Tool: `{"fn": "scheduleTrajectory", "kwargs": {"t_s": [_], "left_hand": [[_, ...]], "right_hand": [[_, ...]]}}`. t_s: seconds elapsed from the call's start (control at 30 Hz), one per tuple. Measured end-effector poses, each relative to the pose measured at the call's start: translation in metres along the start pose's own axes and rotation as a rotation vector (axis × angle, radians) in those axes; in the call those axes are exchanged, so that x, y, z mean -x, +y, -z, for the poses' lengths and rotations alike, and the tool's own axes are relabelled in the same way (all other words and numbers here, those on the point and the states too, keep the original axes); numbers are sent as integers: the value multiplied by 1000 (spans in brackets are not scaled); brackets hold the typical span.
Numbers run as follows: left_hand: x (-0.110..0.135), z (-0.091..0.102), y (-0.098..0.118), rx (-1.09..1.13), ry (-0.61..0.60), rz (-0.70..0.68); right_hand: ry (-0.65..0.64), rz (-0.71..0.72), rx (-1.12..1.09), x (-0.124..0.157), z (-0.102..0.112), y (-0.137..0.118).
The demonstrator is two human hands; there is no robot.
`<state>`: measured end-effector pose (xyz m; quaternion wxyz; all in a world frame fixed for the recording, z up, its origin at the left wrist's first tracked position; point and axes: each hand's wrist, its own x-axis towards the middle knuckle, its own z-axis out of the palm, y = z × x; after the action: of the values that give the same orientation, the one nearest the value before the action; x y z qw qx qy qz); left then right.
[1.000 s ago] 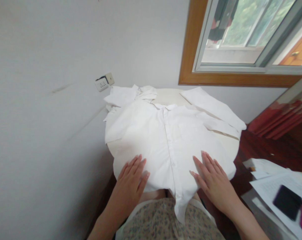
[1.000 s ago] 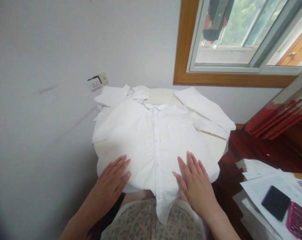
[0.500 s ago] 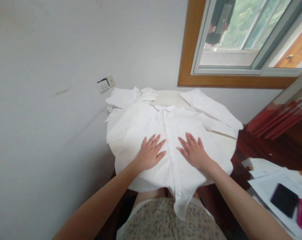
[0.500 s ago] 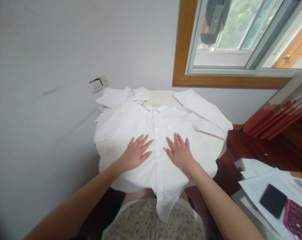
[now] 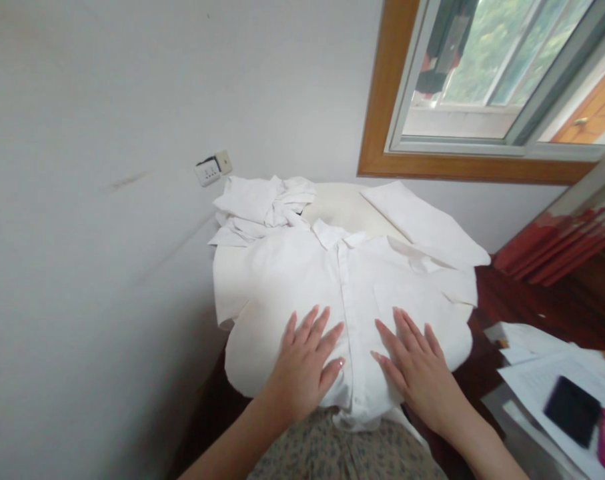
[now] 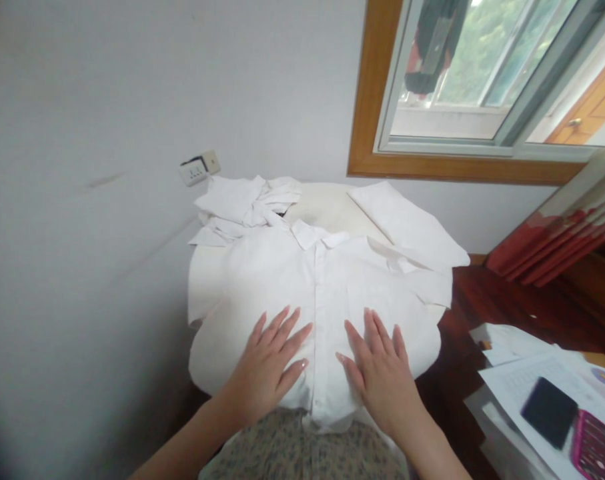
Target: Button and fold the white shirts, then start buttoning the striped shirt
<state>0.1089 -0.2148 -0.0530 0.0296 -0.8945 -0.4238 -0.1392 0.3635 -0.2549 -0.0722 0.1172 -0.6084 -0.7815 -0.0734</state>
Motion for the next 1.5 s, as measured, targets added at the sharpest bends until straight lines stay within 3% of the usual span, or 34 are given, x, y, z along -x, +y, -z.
{"fn": "scheduleTrajectory", "kwargs": {"t_s": [0.13,0.3,0.47,0.6,0.9,1.07,1.3,1.4,1.5], "left_hand": [[-10,5,-5,24,-55,-7],[-66,-8,-45,-13,-45,12],[-117,-32,-91,-2,-109,-109],[-136,-43,-114,-20,-54,-58],[-159,-53,-152,-77,10,-12],[-161,-51,-158,-91,37,15],[-165,-38,-153,-143,61,109],[-188,-24,-156,-186,119,224],[-218,-19,-161,-179,292,312]], "right_hand": [[-37,27,-1,-18,5,7],[-57,249,-65,-94,-13,20],[-92,223,-108,-157,-39,38],[-130,103,-84,-186,-47,50],[-192,-147,-29,-219,-60,97],[-159,-238,2,-223,-66,122],[22,-264,60,-218,-65,117],[98,-257,129,-226,-57,111],[201,-215,157,-246,-54,104]]}}
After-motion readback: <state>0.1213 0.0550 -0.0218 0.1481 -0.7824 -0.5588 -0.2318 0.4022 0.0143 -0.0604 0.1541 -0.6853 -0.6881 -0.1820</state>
